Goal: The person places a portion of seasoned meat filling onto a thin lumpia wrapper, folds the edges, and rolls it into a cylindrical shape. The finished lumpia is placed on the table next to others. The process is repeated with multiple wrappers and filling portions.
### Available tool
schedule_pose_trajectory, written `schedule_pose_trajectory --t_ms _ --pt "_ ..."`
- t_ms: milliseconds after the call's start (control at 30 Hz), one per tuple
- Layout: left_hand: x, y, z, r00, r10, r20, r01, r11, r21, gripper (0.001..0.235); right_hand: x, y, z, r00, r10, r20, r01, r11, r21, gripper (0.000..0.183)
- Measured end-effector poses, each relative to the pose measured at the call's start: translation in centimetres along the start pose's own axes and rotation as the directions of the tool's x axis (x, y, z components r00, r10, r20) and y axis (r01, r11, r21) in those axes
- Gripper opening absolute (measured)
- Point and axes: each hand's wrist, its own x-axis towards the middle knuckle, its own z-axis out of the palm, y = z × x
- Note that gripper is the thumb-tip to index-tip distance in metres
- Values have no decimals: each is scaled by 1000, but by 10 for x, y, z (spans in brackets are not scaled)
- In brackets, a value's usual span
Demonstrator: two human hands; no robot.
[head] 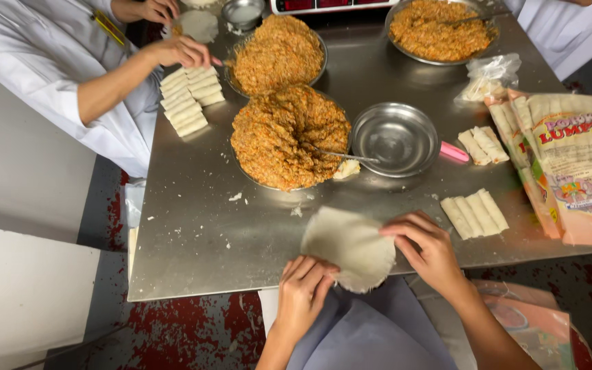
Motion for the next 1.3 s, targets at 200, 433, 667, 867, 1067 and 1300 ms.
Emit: schedule_pose_trajectory --t_ms 200,433,667,867,1067,1300 --pt "35 13 -28 995 55 -80 -48 996 79 5 23 -29 -27 994 -43 100 53 994 -97 10" --pt "67 24 -46 907 355 -226 -284 913 293 15 45 -28 -29 944 -227 -239 192 968 -163 16" --pt "30 -1 2 989 149 1 -146 969 199 13 14 14 -7 994 -99 42 105 977 -184 28" --pt "4 -16 9 997 73 13 -74 983 170 10 0 22 -1 995 -72 65 85 968 -236 21" --pt "6 -9 0 995 97 32 -101 986 134 19 6 7 -4 996 88 -27 -92 955 -281 29" --pt "2 -11 -1 999 -29 24 28 998 59 15 4 5 0 989 111 -95 -139 916 -376 25"
